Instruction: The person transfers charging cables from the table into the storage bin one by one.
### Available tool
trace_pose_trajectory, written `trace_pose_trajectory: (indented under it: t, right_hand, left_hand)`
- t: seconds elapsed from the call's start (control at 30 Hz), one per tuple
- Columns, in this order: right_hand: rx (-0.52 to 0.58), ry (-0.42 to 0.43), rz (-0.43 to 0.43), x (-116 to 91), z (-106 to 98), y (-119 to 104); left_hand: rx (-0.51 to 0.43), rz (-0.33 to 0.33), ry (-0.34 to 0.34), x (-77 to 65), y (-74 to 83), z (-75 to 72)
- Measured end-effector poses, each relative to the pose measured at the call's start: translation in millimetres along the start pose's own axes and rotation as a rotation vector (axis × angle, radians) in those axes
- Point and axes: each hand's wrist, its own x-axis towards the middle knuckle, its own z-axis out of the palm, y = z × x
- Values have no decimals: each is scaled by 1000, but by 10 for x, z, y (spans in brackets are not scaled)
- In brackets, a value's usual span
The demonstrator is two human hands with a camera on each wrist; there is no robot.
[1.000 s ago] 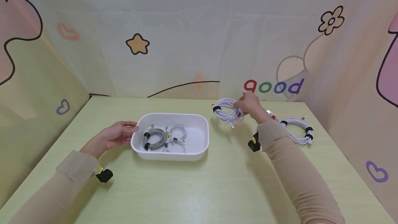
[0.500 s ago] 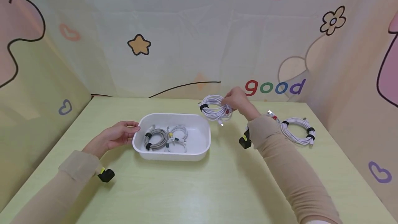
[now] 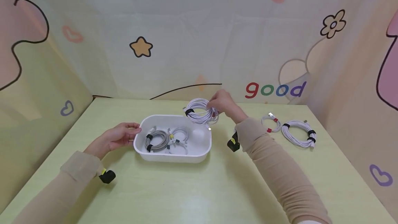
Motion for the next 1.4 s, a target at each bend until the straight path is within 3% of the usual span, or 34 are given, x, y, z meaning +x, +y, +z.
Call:
trace_pose_trajectory:
  t: [0.73, 1.4]
  right_hand:
    - [12, -48, -178, -3, 605, -394]
    - [25, -121, -165, -33, 925, -584]
  left_hand:
    - [1, 4, -1, -1, -11, -25]
    - [-19, -8, -1, 5, -11, -4]
